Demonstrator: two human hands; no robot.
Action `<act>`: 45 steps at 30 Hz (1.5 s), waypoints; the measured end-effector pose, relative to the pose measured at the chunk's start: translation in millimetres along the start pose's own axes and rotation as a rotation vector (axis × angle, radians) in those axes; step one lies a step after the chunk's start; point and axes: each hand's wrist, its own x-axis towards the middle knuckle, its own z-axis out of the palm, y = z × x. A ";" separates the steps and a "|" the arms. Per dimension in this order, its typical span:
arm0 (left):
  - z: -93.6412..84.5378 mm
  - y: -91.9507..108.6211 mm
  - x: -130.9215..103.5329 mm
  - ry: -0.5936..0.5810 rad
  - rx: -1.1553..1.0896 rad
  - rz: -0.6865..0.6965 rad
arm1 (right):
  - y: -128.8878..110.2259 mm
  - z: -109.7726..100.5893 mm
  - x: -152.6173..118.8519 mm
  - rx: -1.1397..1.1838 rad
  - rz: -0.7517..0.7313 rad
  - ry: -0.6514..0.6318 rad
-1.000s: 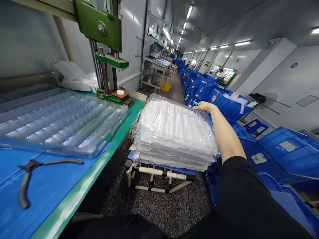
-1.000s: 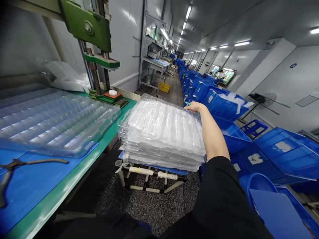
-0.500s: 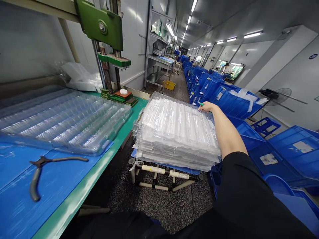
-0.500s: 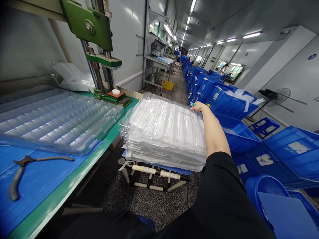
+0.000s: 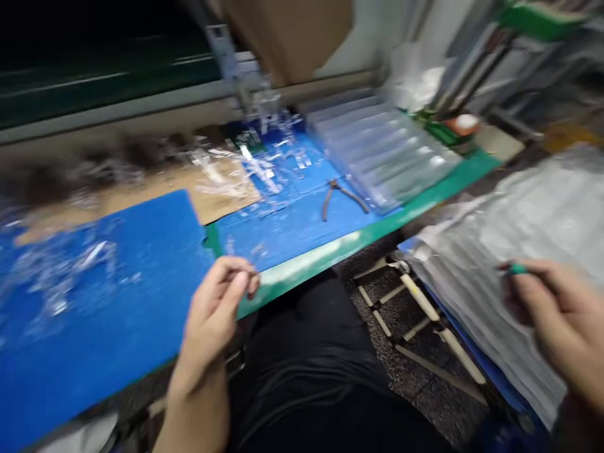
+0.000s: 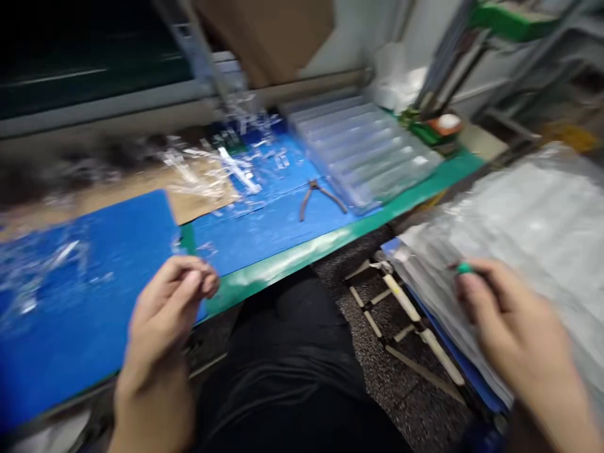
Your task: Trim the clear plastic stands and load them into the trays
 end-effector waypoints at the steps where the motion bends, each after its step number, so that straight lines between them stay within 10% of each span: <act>1: -4.6 -6.9 -3.0 0.014 0.006 0.019 | -25.7 32.0 -5.1 0.079 -0.100 -0.133; 5: -15.6 -27.9 -10.7 0.023 0.174 0.116 | -134.7 126.0 -12.4 0.366 -0.413 -0.285; 11: -37.5 -31.6 -29.5 0.027 0.361 0.184 | -207.9 162.6 -9.3 0.506 -0.682 -0.446; 24: -49.0 -36.4 -33.6 0.063 0.428 0.480 | -225.3 175.5 -9.7 0.459 -0.881 -0.552; 45: -41.3 -22.1 -35.5 0.011 0.521 0.485 | -215.4 182.1 -6.0 0.464 -0.804 -0.625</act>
